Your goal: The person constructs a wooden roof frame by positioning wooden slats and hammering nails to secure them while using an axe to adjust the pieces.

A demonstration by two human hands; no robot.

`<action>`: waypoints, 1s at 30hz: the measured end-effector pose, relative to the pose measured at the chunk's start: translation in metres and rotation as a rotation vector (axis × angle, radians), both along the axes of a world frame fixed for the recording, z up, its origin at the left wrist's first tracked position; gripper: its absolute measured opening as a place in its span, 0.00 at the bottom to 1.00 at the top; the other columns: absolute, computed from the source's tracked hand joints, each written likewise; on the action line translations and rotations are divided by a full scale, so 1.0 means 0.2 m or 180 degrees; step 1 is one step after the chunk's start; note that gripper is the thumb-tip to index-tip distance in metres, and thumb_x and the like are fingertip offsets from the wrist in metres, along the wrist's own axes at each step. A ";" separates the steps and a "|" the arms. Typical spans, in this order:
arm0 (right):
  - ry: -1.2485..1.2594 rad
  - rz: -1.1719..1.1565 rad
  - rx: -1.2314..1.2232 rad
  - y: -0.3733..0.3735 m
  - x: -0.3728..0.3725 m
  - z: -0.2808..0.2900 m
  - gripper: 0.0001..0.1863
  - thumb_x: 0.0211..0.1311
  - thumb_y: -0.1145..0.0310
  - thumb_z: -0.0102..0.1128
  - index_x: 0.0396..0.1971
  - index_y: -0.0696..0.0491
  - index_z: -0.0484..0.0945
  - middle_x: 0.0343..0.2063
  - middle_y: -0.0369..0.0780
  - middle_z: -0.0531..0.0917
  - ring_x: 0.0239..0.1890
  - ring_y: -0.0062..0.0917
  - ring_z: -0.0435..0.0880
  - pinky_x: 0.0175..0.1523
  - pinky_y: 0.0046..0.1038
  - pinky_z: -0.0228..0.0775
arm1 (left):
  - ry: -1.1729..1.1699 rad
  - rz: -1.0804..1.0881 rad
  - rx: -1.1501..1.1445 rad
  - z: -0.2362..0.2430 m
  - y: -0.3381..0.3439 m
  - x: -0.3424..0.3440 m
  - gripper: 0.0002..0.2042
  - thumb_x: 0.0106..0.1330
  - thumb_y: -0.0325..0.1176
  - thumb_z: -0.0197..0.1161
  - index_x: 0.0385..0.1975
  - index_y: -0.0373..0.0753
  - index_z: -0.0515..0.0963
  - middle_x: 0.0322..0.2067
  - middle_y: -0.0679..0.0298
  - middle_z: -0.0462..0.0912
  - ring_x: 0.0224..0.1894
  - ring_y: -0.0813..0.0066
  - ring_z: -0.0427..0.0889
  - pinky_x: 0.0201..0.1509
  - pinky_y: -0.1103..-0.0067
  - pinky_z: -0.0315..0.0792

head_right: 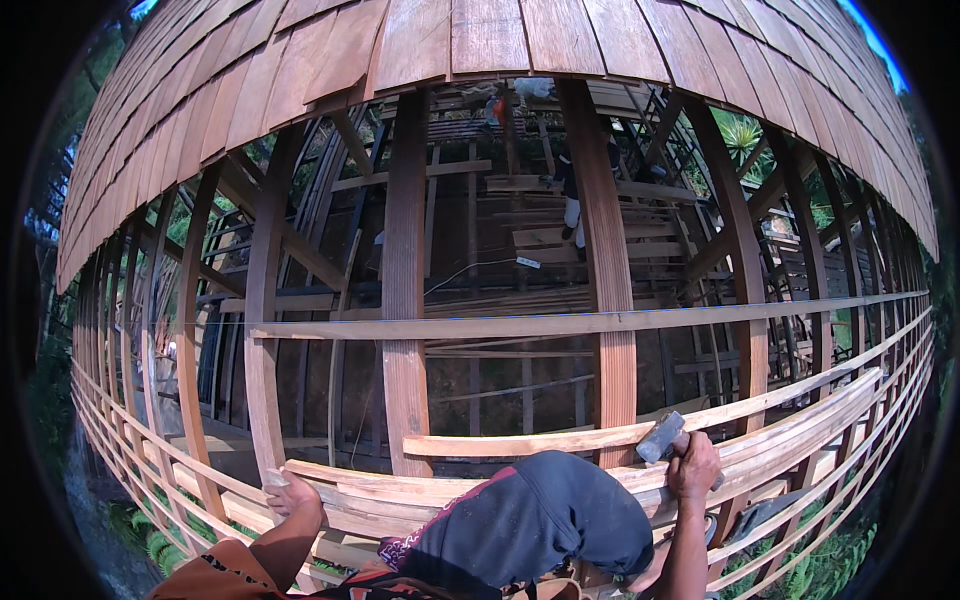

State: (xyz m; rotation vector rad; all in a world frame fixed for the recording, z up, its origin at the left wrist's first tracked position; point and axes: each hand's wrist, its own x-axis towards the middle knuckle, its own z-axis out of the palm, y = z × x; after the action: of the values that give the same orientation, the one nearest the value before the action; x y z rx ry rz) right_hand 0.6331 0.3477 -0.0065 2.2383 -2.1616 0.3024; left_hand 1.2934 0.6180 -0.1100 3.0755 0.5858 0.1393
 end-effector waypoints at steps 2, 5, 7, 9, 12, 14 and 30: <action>-0.0068 0.0028 -0.0116 0.01 0.02 -0.02 0.16 0.39 0.73 0.62 0.33 0.54 0.71 0.31 0.47 0.77 0.38 0.48 0.77 0.43 0.44 0.68 | -0.0278 -0.0072 0.0082 -0.04 0.05 0.05 0.42 0.70 0.65 0.42 0.72 0.35 0.53 0.68 0.38 0.55 0.71 0.42 0.56 0.73 0.53 0.53; -0.0060 -0.0025 -0.0253 0.05 0.00 -0.03 0.15 0.40 0.73 0.61 0.33 0.54 0.71 0.32 0.46 0.77 0.39 0.46 0.77 0.45 0.45 0.68 | -0.0093 -0.0094 0.0013 0.03 -0.01 0.03 0.42 0.70 0.65 0.41 0.71 0.34 0.54 0.68 0.37 0.55 0.70 0.42 0.57 0.72 0.53 0.55; -0.0090 -0.0071 -0.0348 0.04 -0.04 -0.06 0.16 0.41 0.73 0.61 0.33 0.54 0.71 0.32 0.46 0.77 0.40 0.46 0.77 0.45 0.44 0.68 | 0.0127 -0.0151 -0.0111 0.09 -0.09 -0.01 0.43 0.70 0.67 0.40 0.72 0.34 0.52 0.70 0.38 0.52 0.71 0.40 0.53 0.71 0.50 0.54; -0.0082 -0.0164 -0.0353 0.05 -0.06 -0.06 0.16 0.41 0.73 0.62 0.34 0.54 0.71 0.33 0.45 0.76 0.41 0.45 0.77 0.46 0.44 0.68 | 0.0203 -0.0163 -0.0151 0.12 -0.09 0.01 0.43 0.70 0.67 0.39 0.72 0.35 0.52 0.70 0.38 0.51 0.72 0.40 0.52 0.71 0.50 0.53; -0.0004 -0.0178 -0.0365 0.01 0.03 -0.02 0.18 0.40 0.72 0.65 0.34 0.54 0.70 0.34 0.44 0.76 0.43 0.40 0.76 0.51 0.41 0.66 | 0.0421 -0.0114 -0.0076 0.02 0.01 0.11 0.47 0.67 0.74 0.33 0.74 0.39 0.49 0.70 0.40 0.52 0.72 0.40 0.53 0.73 0.50 0.46; -0.0005 -0.0286 -0.0516 0.00 0.11 0.00 0.19 0.43 0.73 0.64 0.39 0.54 0.73 0.41 0.44 0.78 0.50 0.39 0.76 0.58 0.40 0.65 | 0.0293 -0.0218 0.0085 -0.07 0.12 0.23 0.46 0.65 0.72 0.35 0.73 0.39 0.52 0.69 0.41 0.55 0.71 0.40 0.55 0.73 0.51 0.48; -0.1103 -0.1368 -0.1509 0.75 0.27 0.15 0.22 0.42 0.84 0.51 0.42 0.54 0.74 0.38 0.45 0.80 0.45 0.46 0.80 0.51 0.43 0.71 | 0.2242 -0.8207 -0.0631 0.80 -1.21 -0.91 0.31 0.63 0.46 0.66 0.61 0.33 0.71 0.63 0.49 0.71 0.68 0.50 0.66 0.71 0.62 0.61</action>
State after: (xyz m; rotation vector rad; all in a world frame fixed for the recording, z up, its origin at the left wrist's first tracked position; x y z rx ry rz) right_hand 0.6879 0.4981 0.0240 1.5156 -2.3245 1.1105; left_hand 1.1108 0.3763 0.0507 1.2388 -2.6315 -0.7782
